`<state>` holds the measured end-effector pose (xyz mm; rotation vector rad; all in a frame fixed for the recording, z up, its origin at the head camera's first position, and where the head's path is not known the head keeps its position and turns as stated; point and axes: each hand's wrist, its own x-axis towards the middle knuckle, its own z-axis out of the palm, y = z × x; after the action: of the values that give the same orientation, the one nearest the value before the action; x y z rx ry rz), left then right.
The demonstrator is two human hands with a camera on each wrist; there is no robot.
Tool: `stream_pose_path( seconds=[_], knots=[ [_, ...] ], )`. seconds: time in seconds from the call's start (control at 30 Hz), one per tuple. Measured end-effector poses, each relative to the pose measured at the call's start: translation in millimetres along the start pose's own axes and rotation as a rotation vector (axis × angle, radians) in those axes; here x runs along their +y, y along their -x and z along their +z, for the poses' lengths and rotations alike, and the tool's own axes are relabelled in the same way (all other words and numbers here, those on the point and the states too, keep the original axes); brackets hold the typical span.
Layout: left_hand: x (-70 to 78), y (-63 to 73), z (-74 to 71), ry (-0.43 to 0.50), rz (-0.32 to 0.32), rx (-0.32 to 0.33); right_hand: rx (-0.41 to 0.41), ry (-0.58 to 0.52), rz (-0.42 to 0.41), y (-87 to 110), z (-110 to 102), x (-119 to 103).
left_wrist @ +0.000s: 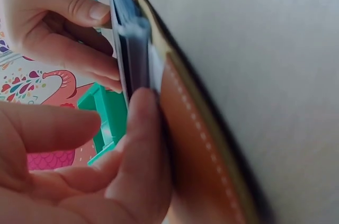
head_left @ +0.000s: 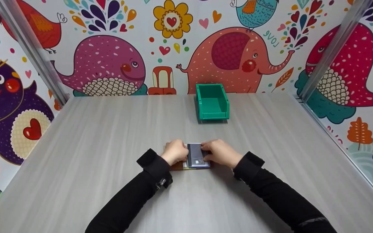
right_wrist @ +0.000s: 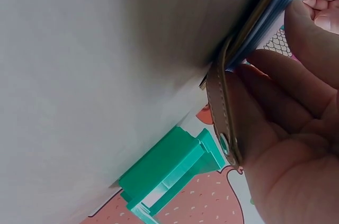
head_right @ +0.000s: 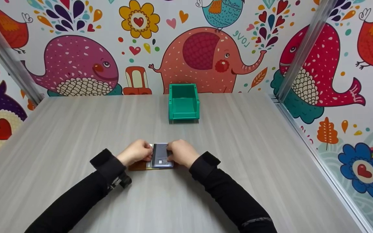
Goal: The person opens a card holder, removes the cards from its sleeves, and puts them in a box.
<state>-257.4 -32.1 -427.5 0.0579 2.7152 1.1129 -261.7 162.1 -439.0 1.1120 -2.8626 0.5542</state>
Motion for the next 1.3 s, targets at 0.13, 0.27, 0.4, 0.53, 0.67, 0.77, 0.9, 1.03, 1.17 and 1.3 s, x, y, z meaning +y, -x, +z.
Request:
stream_pose_path(
  seconds=[0.13,0.27,0.4,0.53,0.67,0.77,0.9,1.03,1.17,1.3],
  knots=[
    [-1.5,-0.1,2.1,0.004,0.035,0.014,-0.009,0.008,0.006,0.3,0.1,-0.5],
    [-3.1,-0.9,4.3,0.104,0.015,-0.001,-0.011,0.008,0.01,0.4,0.3,-0.5],
    [-3.6,-2.0,5.2,0.117,0.005,-0.003,-0.008,0.006,0.008,0.1,0.9,-0.1],
    [-3.2,-3.0,5.6,0.123,-0.01,0.004,-0.01,-0.001,0.012,-0.1,0.4,-0.8],
    [-2.8,-3.0,6.3,0.074,-0.01,0.033,-0.009,0.008,0.003,-0.1,-0.1,-0.8],
    [-3.3,-3.1,6.9,0.02,0.005,0.058,-0.009,0.014,0.0,-0.5,-0.1,-1.0],
    [-4.4,-3.1,7.2,-0.054,0.028,0.088,-0.013,0.014,0.007,-0.6,-0.1,-1.4],
    [-5.9,-3.2,7.5,-0.116,0.071,0.106,-0.012,0.016,0.001,-0.3,-0.7,-1.8],
    [-6.2,-2.7,7.3,-0.133,0.098,0.104,-0.009,0.018,-0.009,0.2,-1.1,-1.9],
    [-5.4,-2.5,6.6,-0.096,0.063,0.101,-0.007,0.022,-0.011,0.4,-1.1,-1.6]
  ],
)
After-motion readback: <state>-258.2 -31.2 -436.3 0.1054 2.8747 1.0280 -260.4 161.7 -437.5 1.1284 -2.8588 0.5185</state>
